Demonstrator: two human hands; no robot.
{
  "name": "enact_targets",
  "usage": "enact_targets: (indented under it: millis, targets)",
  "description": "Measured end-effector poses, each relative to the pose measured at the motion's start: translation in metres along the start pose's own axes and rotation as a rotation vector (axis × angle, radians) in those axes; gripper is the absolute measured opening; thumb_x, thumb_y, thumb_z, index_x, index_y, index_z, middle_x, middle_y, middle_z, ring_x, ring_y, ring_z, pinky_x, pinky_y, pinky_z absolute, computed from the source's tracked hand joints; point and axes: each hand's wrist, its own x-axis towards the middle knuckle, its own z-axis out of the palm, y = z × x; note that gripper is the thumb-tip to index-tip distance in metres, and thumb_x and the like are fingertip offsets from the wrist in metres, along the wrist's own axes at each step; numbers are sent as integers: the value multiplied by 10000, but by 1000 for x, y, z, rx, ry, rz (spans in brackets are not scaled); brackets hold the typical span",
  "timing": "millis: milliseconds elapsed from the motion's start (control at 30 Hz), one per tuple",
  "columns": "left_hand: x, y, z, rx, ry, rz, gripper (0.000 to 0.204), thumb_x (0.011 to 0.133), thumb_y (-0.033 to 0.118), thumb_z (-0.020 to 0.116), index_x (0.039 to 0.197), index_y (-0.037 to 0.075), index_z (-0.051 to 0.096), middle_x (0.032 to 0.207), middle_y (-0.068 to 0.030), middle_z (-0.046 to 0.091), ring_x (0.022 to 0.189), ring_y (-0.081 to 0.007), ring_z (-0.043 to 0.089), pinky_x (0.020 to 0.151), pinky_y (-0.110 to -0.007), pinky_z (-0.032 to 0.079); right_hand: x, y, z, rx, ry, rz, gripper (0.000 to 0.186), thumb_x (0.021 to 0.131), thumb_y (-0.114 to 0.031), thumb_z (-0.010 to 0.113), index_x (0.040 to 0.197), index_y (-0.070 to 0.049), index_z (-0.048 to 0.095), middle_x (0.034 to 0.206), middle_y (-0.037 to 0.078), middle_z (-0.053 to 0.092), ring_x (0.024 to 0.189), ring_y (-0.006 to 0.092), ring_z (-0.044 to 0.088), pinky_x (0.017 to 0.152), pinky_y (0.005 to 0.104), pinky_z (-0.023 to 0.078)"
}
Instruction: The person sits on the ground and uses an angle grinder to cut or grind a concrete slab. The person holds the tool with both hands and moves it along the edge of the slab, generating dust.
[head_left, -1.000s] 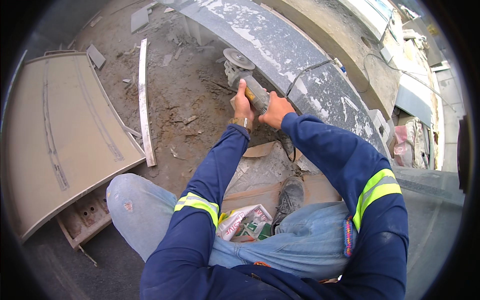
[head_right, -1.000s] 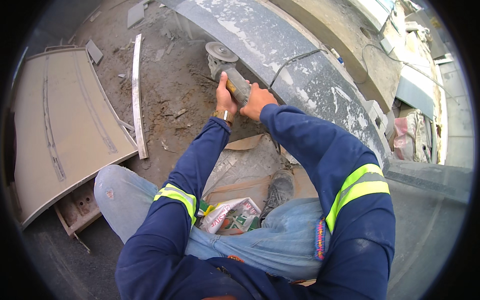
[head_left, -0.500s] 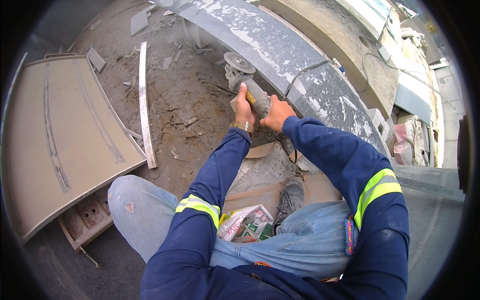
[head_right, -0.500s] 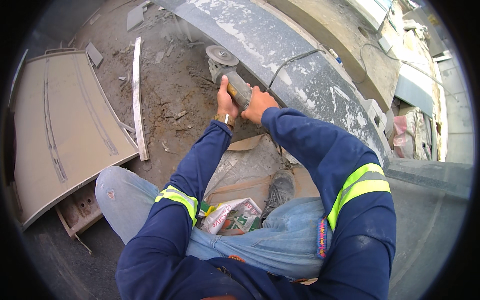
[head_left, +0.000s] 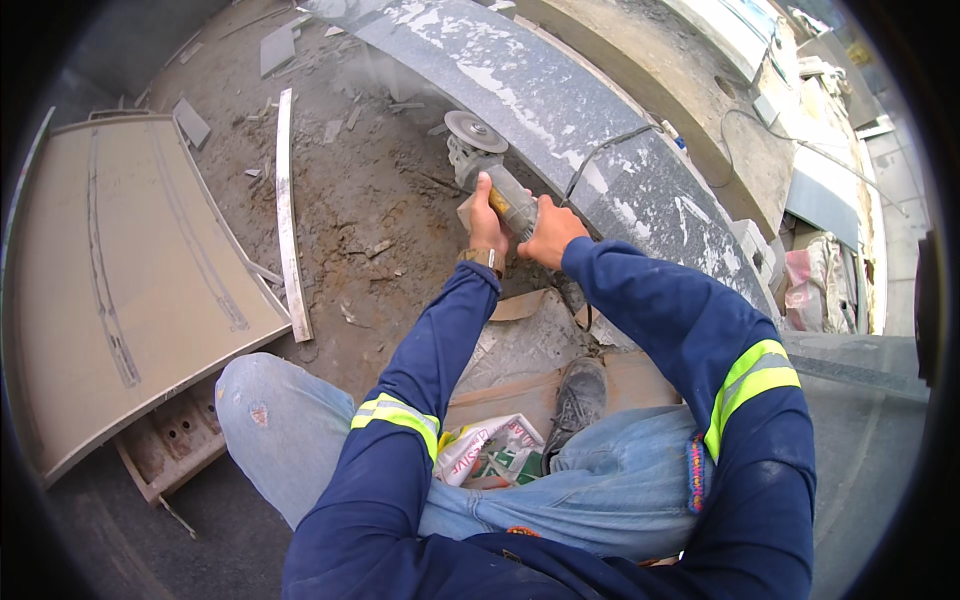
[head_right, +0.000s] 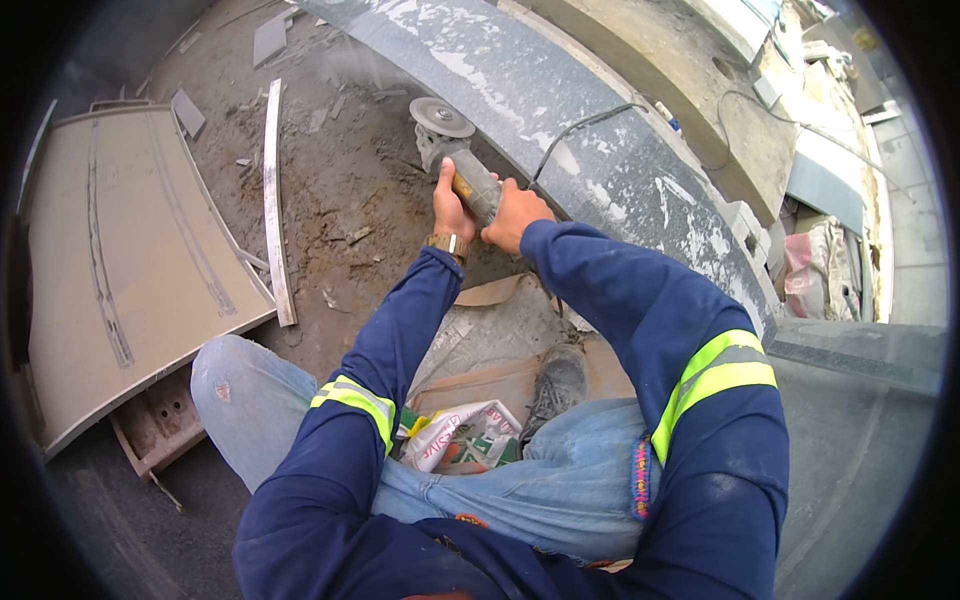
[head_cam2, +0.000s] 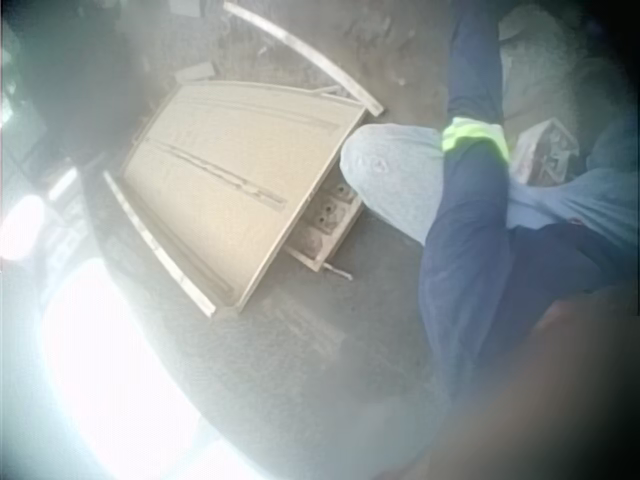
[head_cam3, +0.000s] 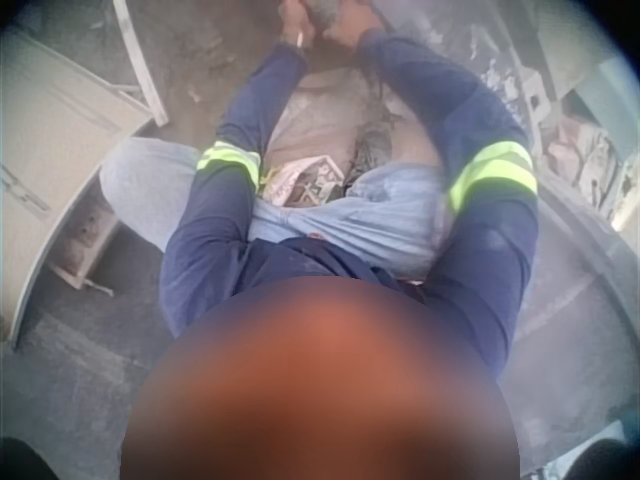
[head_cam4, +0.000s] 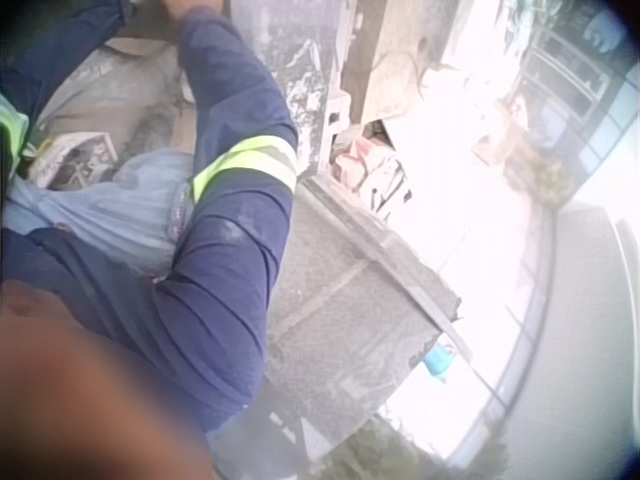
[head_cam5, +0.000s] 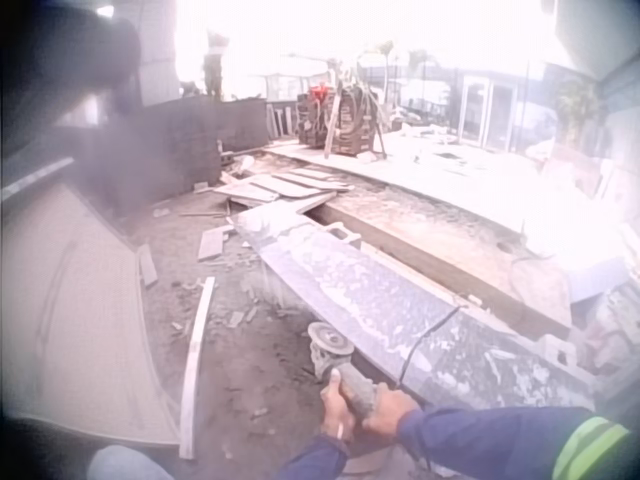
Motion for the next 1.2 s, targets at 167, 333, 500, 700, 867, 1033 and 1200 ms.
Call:
enact_targets:
  millis: [167,333,500,700,867,1033,1200]
  targets:
    - [-6,1,5,20,4,7,599,985,576,460,1147,10,571,998,-197,674,939,-321,670,878,-469,540,-4,1,0,-8,16,-3,752,680,-303,821,1241,43,459,1085,305,661,1038,429,657,927,456,530]
    - [-10,-1,5,22,-13,37,581,991,559,459,1134,9,577,988,-189,677,931,-313,674,868,-459,545,-7,7,4,12,67,-55,731,645,-304,832,1154,75,469,972,315,669,940,453,670,846,465,546]
    - [-10,-2,4,9,-12,44,566,997,545,458,1118,6,584,984,-187,678,912,-311,681,855,-455,553,-8,7,6,7,65,-48,733,653,-303,832,1170,68,468,998,313,669,959,448,670,860,462,546]
    - [-18,-4,10,19,15,49,581,991,557,464,1119,4,583,983,-192,678,905,-318,682,851,-461,557,-13,9,5,21,63,-48,731,646,-298,830,1156,78,466,972,322,666,944,459,667,850,463,545]
    - [-10,0,0,18,-22,8,603,980,578,468,1137,6,576,1005,-200,673,929,-318,678,863,-463,554,-14,0,0,-1,33,-20,716,676,-295,831,1195,49,478,1056,294,672,1010,429,666,895,461,543]
    - [-6,2,1,8,-36,-25,614,978,590,460,1165,16,569,1016,-203,671,946,-322,673,881,-462,546,-11,-2,-1,-1,30,3,724,679,-299,833,1204,47,475,1069,290,670,1017,428,664,897,462,541]
    - [-2,4,0,11,-22,-27,613,976,591,463,1180,22,566,1028,-210,671,958,-329,670,887,-466,542,-7,-4,-2,-5,27,-5,727,685,-296,826,1218,46,469,1077,289,668,1019,426,664,902,459,539]
